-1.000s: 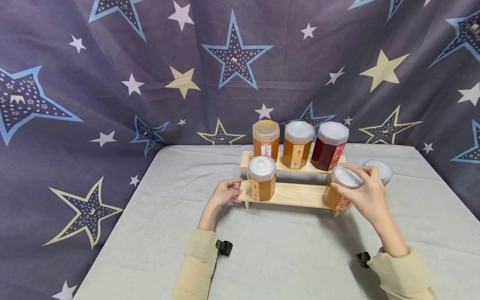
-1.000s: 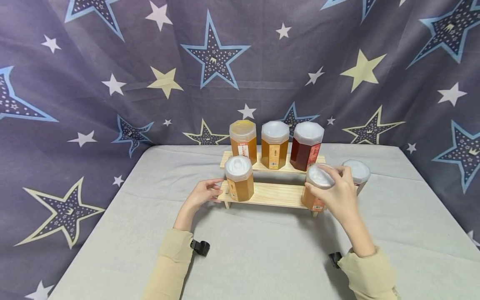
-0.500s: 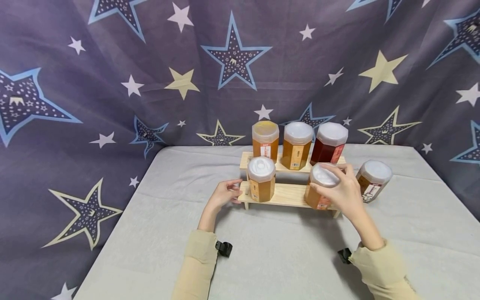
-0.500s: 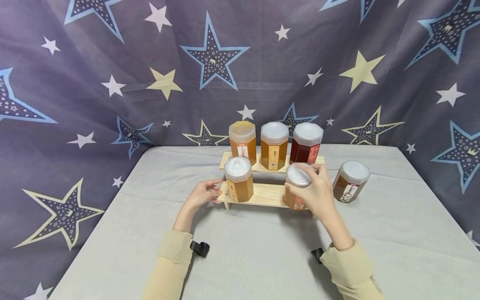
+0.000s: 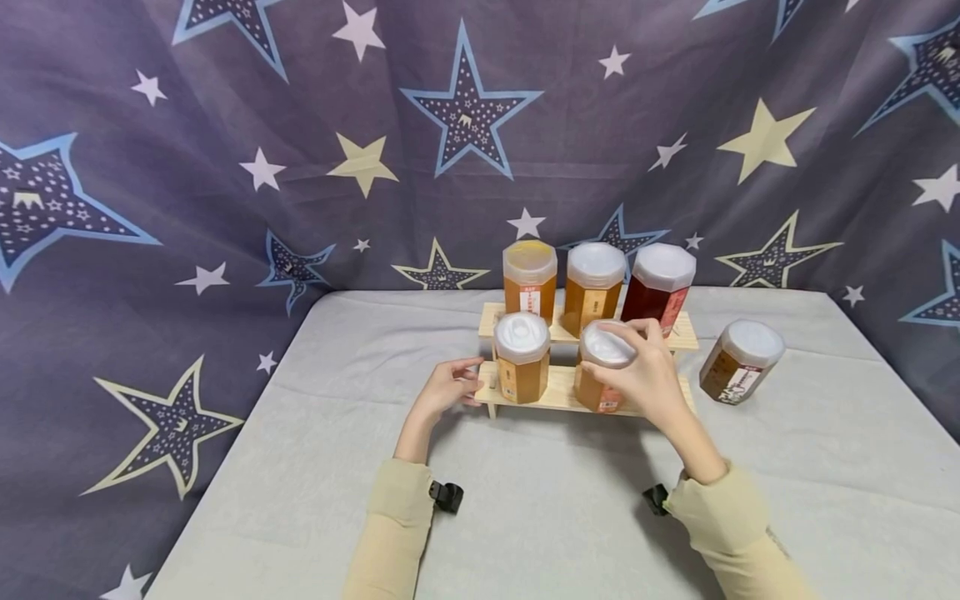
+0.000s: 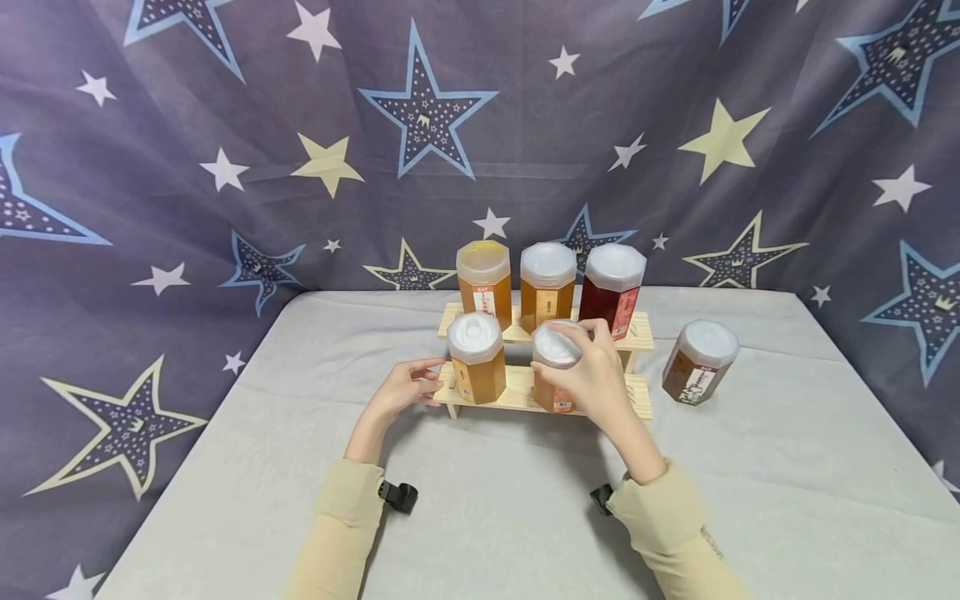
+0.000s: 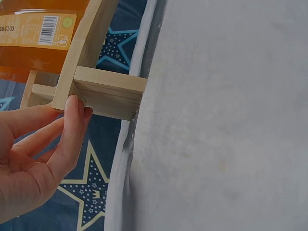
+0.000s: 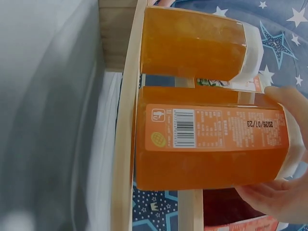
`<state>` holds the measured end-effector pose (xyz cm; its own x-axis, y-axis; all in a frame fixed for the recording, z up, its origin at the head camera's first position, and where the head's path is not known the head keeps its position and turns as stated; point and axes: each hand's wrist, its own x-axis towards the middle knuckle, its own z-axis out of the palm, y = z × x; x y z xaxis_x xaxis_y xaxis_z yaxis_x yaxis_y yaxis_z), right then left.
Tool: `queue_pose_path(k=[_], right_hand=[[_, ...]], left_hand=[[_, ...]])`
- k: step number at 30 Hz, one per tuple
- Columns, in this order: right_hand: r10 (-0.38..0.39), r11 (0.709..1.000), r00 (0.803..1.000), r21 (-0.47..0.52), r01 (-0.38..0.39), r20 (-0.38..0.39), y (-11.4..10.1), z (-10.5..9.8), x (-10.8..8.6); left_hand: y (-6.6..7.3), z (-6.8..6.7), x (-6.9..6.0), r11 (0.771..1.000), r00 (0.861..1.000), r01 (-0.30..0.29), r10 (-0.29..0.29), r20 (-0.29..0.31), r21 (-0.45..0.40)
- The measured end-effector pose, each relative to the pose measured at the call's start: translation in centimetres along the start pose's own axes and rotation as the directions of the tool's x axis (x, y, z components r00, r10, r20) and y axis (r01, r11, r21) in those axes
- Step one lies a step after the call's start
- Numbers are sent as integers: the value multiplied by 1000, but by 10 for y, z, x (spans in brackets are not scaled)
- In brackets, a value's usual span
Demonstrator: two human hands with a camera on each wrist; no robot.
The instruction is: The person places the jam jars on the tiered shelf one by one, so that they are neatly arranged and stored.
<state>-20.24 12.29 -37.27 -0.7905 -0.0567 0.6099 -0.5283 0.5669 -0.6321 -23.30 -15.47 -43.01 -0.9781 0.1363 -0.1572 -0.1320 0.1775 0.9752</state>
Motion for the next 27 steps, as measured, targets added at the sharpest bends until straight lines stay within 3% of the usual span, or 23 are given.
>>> queue_pose_path(k=[8, 17, 27], right_hand=[[25, 1000, 999, 14, -25, 21, -4, 9, 4], [24, 1000, 999, 0, -24, 24, -7, 13, 7], [20, 1000, 999, -20, -20, 29, -8, 18, 7]], left_hand=[[14, -1, -10, 1000, 1000, 4, -4, 26, -3], [-3, 0, 4, 1000, 1000, 6, -6, -11, -11], [-3, 0, 4, 1000, 1000, 1, -1, -23, 1]])
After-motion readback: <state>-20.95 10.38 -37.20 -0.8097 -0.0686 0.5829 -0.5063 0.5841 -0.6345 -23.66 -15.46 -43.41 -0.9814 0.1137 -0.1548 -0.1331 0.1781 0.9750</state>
